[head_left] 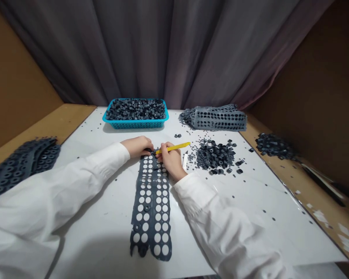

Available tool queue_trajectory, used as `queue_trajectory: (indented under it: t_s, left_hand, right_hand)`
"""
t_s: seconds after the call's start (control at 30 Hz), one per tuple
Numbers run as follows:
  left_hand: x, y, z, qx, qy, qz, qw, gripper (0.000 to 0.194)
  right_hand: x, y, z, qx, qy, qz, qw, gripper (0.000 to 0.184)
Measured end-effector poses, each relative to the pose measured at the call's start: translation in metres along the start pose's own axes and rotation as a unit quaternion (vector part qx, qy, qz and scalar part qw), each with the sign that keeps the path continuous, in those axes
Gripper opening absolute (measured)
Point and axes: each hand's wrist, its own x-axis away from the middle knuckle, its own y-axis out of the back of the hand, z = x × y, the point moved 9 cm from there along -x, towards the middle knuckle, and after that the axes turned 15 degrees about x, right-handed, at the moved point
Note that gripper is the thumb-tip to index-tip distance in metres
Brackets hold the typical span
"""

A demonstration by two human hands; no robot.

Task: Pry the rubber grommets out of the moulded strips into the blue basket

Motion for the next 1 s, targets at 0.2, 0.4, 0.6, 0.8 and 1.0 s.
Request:
queue_trajectory:
  t_s: [0.2,0.4,0.6,0.8,1.0]
  left_hand:
    - [0.001,-0.001,-0.003,-0.007,0.002,0.003,1.000,0.018]
    - [0.001,-0.002,-0.005,-0.015,0.005,0.006,1.000,0.019]
    - [0.003,0.006,0.000,0.058,0.001,-0.056,0.997,0.022]
    - [0.014,0.048,0.048,0.229,0.106,-0.217,0.943,0.028]
    - [0.026,0.044,0.055,0.379,0.150,-0.213,0.888,0.039]
  right_hand:
    - [0.000,0.001,0.004,0.026,0.008,0.001,1.000,0.028]
    - [0.001,0.003,0.010,0.071,0.030,-0.006,0.997,0.028]
    - [0.002,0.002,0.010,0.064,0.028,-0.008,0.998,0.028]
    - [0.001,-0.002,0.004,0.057,0.025,0.001,0.998,0.028]
    - [0.004,-0.002,0.000,0.029,0.029,-0.003,0.999,0.031]
